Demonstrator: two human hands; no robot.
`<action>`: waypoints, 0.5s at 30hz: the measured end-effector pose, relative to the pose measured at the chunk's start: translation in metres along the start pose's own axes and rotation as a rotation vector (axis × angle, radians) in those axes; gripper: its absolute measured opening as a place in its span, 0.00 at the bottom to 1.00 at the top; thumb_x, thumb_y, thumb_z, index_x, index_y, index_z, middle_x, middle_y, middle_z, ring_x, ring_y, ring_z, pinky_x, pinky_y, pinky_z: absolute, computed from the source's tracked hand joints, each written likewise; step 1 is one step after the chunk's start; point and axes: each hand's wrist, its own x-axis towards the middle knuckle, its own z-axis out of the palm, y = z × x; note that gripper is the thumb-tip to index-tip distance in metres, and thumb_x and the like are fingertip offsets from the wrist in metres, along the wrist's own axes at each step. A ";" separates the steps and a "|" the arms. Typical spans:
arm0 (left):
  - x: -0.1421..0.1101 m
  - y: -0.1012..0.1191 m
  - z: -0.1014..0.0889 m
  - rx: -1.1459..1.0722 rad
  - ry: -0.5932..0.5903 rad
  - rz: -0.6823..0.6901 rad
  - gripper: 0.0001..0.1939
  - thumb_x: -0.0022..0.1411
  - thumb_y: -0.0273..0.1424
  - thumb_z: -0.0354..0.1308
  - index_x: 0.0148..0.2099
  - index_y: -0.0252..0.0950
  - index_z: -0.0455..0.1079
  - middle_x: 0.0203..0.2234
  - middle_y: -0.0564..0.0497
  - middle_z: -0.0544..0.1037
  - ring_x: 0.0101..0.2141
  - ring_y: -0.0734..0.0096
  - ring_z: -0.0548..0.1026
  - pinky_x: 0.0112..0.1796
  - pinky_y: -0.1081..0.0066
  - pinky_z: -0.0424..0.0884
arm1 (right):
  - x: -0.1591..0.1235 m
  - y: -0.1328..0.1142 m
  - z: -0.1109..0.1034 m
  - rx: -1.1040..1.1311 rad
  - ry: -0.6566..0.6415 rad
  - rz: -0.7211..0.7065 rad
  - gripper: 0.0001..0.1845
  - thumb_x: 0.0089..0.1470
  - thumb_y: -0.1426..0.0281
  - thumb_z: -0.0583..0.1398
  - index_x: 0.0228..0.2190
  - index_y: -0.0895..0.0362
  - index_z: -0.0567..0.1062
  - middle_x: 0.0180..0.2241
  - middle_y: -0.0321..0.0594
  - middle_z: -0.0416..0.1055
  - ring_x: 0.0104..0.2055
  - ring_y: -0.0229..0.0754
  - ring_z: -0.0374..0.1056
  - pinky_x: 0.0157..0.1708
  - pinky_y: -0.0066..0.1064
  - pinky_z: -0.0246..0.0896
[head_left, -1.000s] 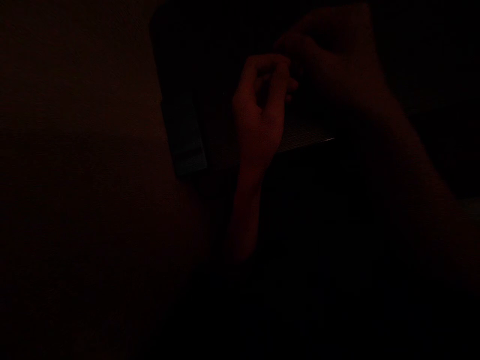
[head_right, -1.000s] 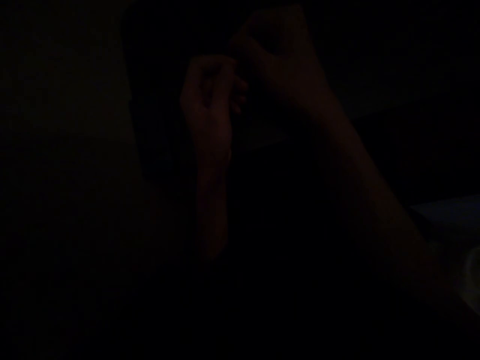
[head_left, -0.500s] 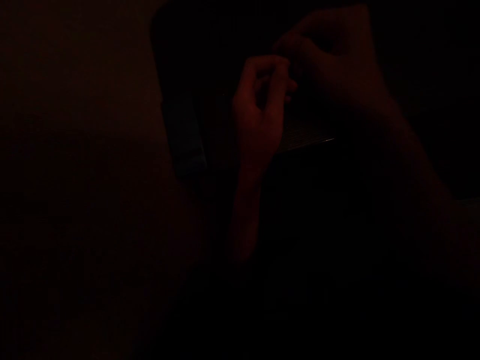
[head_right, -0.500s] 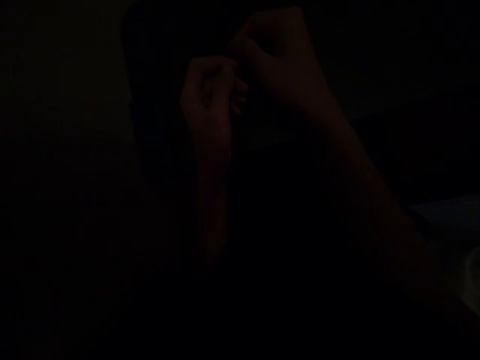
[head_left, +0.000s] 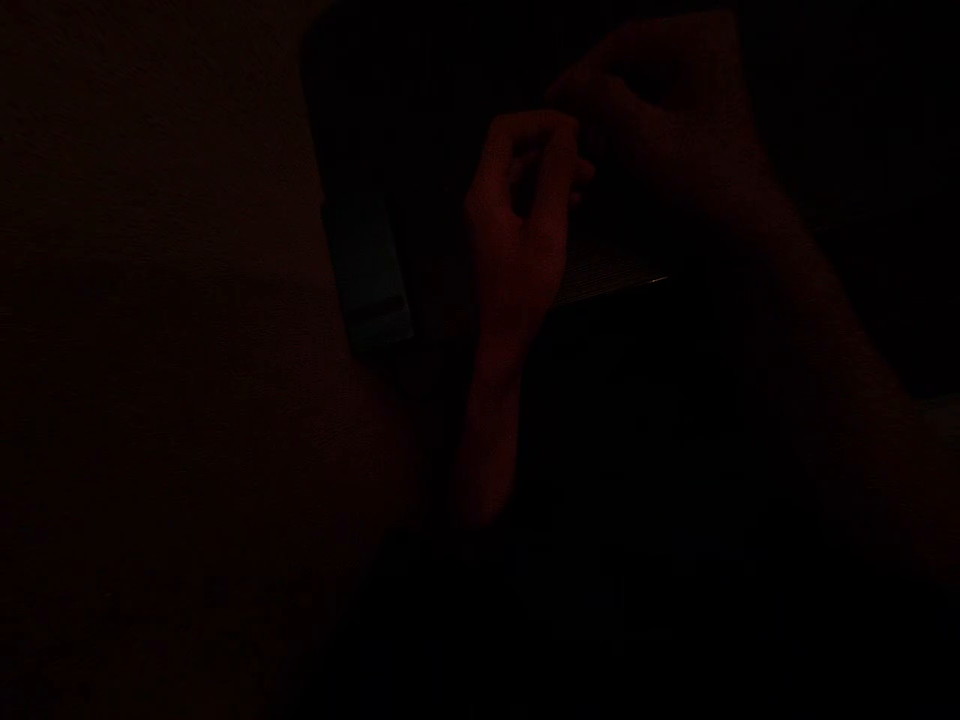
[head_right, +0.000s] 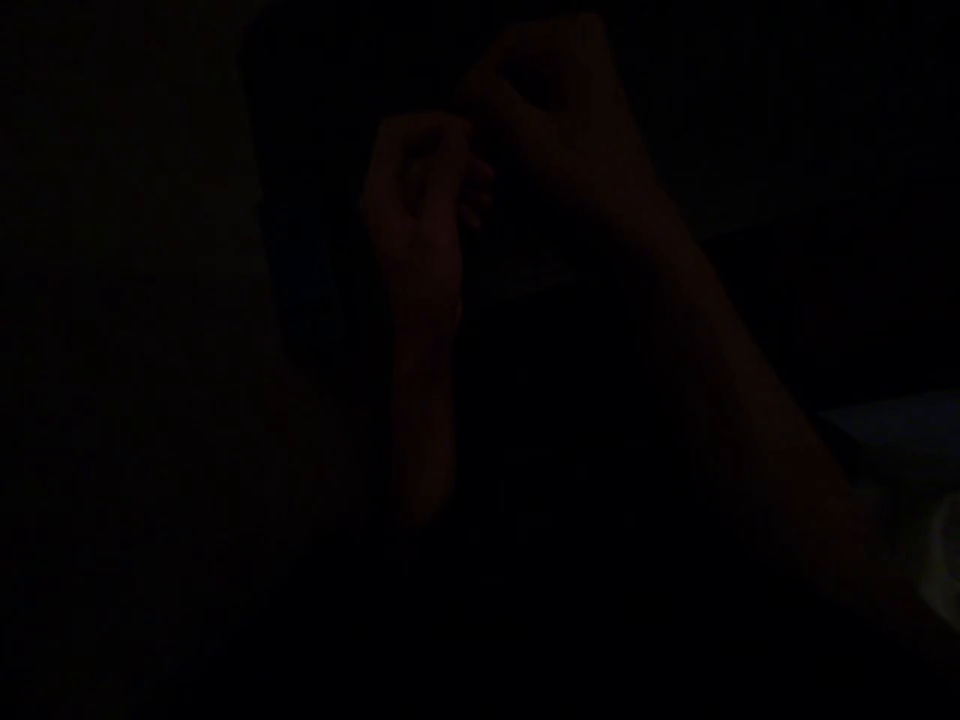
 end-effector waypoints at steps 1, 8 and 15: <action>0.000 0.000 0.000 -0.001 0.000 0.002 0.12 0.72 0.19 0.54 0.37 0.40 0.67 0.30 0.53 0.74 0.34 0.72 0.76 0.35 0.73 0.74 | 0.000 0.000 0.000 -0.002 -0.012 -0.007 0.12 0.58 0.73 0.63 0.28 0.45 0.82 0.29 0.34 0.78 0.35 0.50 0.75 0.33 0.39 0.65; 0.001 -0.002 -0.001 -0.004 -0.007 0.021 0.10 0.73 0.21 0.53 0.38 0.38 0.67 0.30 0.53 0.75 0.34 0.72 0.76 0.34 0.73 0.74 | 0.000 -0.001 0.000 -0.013 -0.002 0.018 0.11 0.57 0.73 0.63 0.26 0.46 0.82 0.28 0.33 0.78 0.34 0.48 0.74 0.32 0.38 0.65; 0.001 -0.002 0.000 -0.010 0.011 0.019 0.12 0.71 0.19 0.55 0.36 0.40 0.68 0.27 0.55 0.74 0.32 0.72 0.76 0.32 0.74 0.72 | 0.000 -0.002 -0.001 0.011 -0.033 0.063 0.12 0.59 0.73 0.63 0.28 0.46 0.82 0.30 0.35 0.77 0.38 0.49 0.74 0.37 0.38 0.66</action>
